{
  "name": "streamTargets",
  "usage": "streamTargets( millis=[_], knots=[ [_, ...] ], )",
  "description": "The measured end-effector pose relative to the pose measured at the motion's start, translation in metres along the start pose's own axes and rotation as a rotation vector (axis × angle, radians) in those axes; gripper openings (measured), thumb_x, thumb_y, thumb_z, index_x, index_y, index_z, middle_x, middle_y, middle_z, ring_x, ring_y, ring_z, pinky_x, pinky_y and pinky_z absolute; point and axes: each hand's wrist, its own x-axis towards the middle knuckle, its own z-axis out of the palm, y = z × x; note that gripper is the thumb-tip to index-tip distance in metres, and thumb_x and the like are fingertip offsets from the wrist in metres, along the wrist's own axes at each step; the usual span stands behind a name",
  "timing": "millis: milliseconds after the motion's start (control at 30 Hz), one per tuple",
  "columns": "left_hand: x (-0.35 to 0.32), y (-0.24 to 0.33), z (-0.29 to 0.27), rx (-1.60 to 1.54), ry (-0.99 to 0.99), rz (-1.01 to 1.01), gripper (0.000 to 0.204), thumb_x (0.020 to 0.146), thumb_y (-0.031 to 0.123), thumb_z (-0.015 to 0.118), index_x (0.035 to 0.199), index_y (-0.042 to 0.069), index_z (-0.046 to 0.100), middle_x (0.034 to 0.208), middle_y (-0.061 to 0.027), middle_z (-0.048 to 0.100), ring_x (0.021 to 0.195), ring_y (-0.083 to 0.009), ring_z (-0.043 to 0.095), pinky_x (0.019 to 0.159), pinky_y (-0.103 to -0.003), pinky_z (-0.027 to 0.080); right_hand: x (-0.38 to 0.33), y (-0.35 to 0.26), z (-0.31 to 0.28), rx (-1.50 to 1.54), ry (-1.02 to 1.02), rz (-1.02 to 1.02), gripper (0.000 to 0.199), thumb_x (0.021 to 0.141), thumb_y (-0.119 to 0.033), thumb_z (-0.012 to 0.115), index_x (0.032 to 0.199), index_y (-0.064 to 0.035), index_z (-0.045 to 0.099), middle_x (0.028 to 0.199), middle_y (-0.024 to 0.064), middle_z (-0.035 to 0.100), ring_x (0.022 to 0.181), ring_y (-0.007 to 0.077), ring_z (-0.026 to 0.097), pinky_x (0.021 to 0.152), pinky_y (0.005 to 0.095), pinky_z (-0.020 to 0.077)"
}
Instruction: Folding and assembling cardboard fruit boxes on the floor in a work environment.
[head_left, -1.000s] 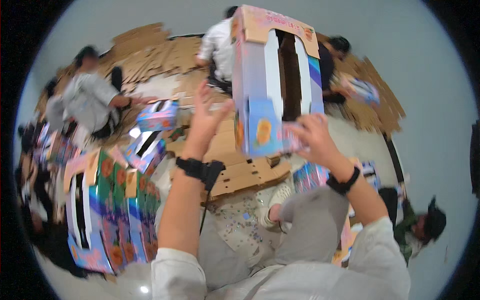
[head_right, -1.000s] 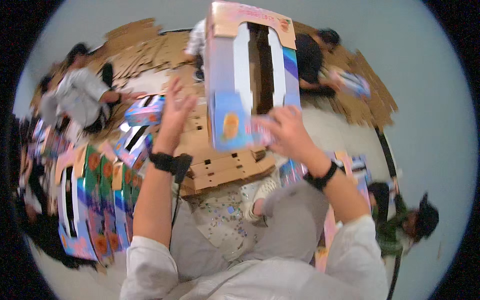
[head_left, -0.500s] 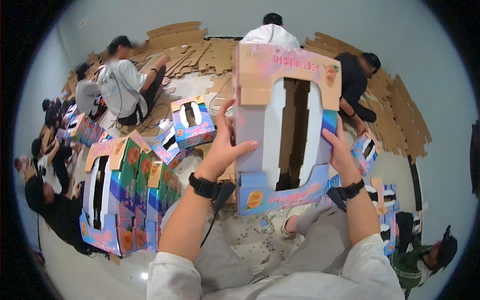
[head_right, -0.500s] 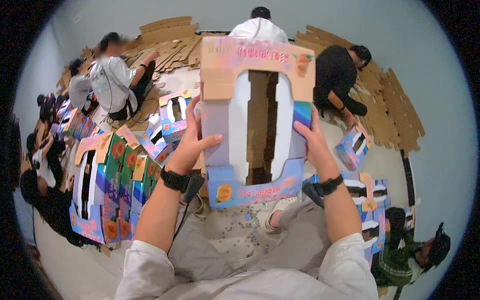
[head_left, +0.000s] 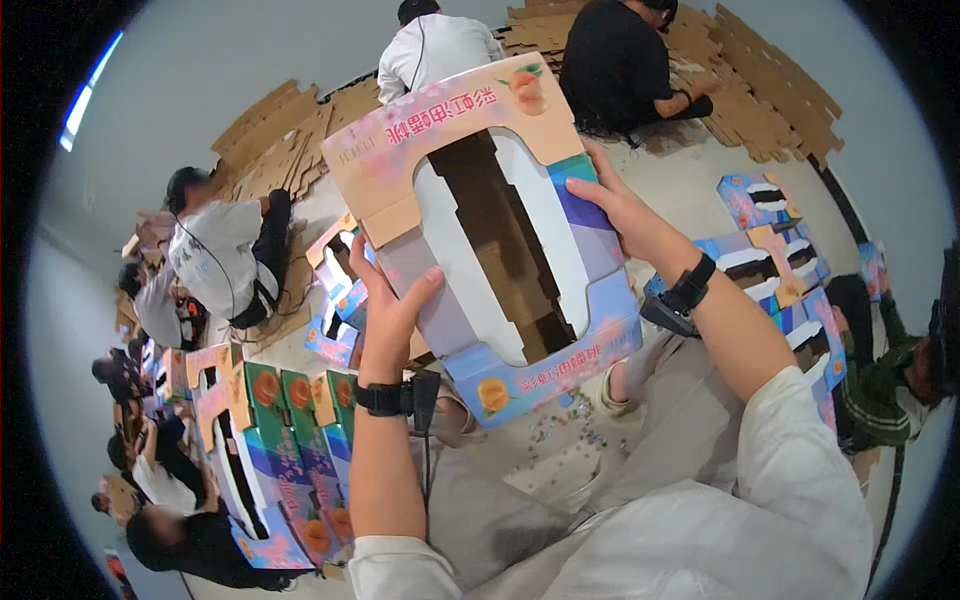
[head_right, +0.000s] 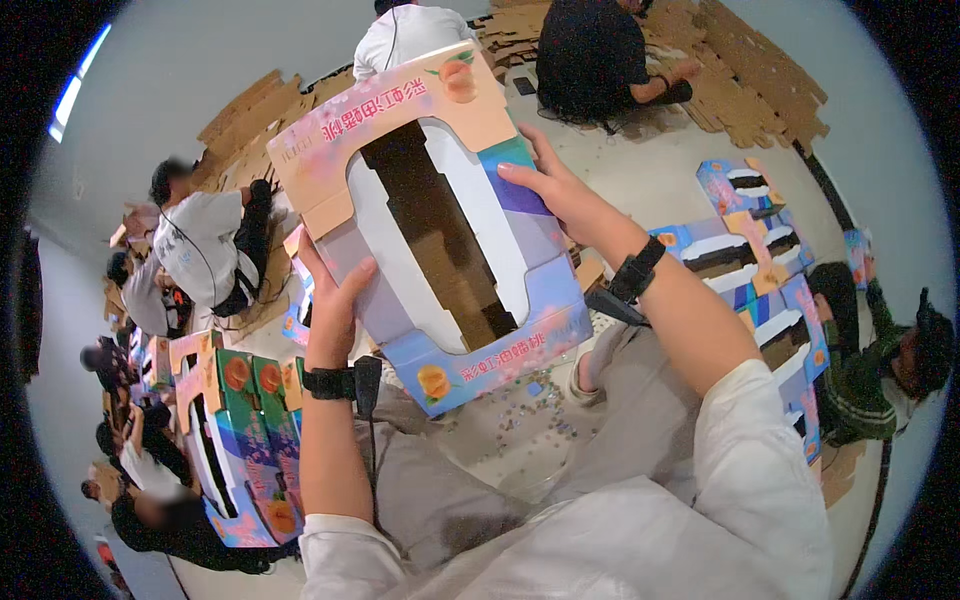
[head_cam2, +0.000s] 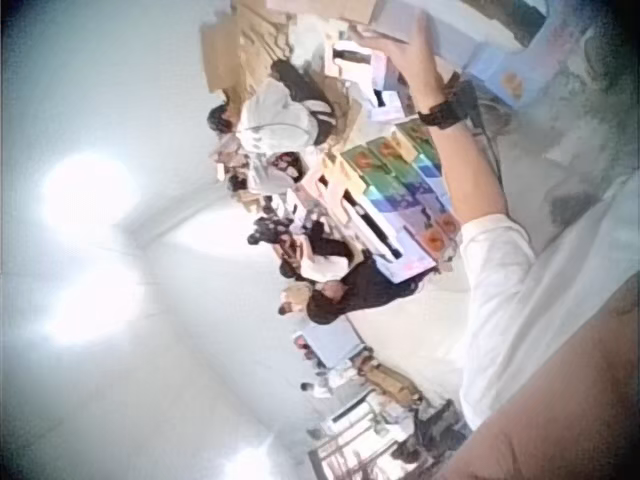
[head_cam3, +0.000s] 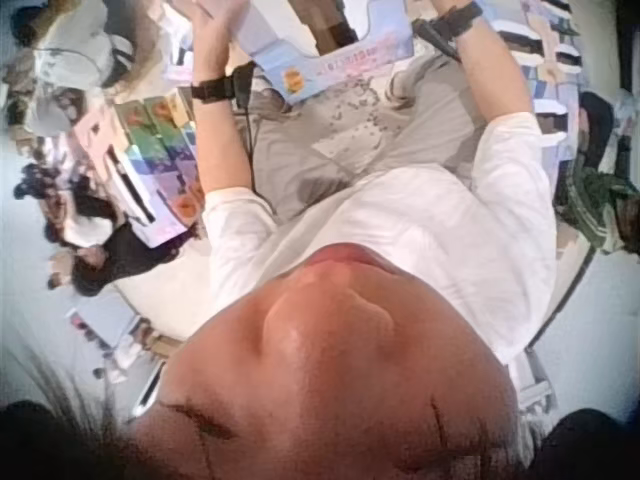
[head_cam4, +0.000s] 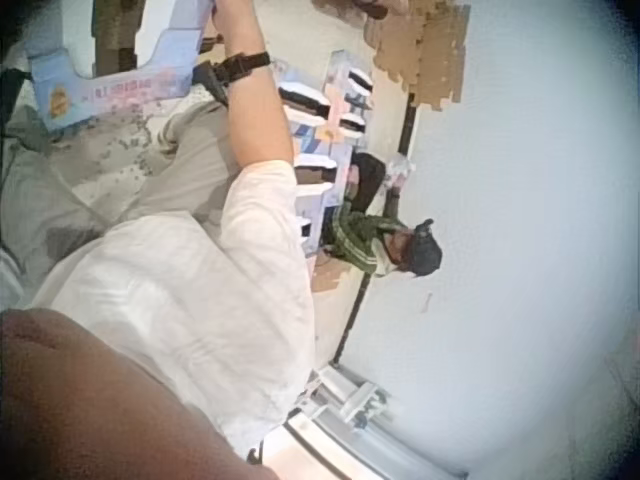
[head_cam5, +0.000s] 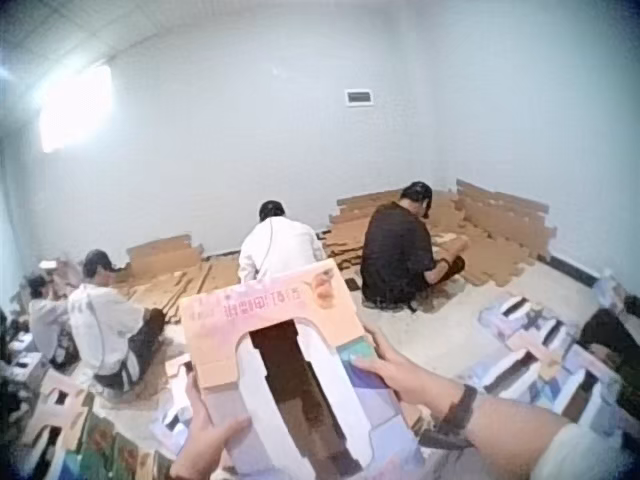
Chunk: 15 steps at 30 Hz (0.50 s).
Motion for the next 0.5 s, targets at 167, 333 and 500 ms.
streamTargets(
  millis=[167,333,500],
  knots=[
    [0.003,-0.005,-0.004,0.027,-0.084,-0.103,0.113,0.085,0.021,0.084,0.165,0.008,0.006,0.152,-0.017,0.039,0.14,-0.0293,0.046,0.115,-0.043,0.043,0.001,0.001,-0.005,-0.04,0.019,0.125,0.086,0.1,-0.033,0.071,0.168,-0.0152,0.02,0.153,0.0201,0.048,0.134,0.0268,0.055,0.112,0.0384,0.0454],
    [0.003,-0.014,0.002,0.137,-0.108,-0.053,0.109,0.086,0.02,0.082,0.166,0.009,0.009,0.153,-0.0154,0.039,0.14,-0.0286,0.046,0.116,-0.043,0.043,0.005,0.013,0.004,-0.208,0.184,-0.007,0.078,0.103,-0.037,0.067,0.164,-0.0099,0.027,0.143,0.018,0.054,0.128,0.0216,0.057,0.107,0.0358,0.0472],
    [0.012,-0.026,0.009,-0.023,0.025,0.008,0.075,0.099,0.018,0.071,0.159,0.009,0.026,0.143,-0.012,0.052,0.128,-0.0226,0.054,0.109,-0.037,0.047,0.008,0.03,0.007,-0.149,0.223,-0.015,0.07,0.103,-0.043,0.066,0.156,-0.0069,0.037,0.137,0.0174,0.058,0.124,0.0209,0.058,0.106,0.0366,0.0474]
  ],
)
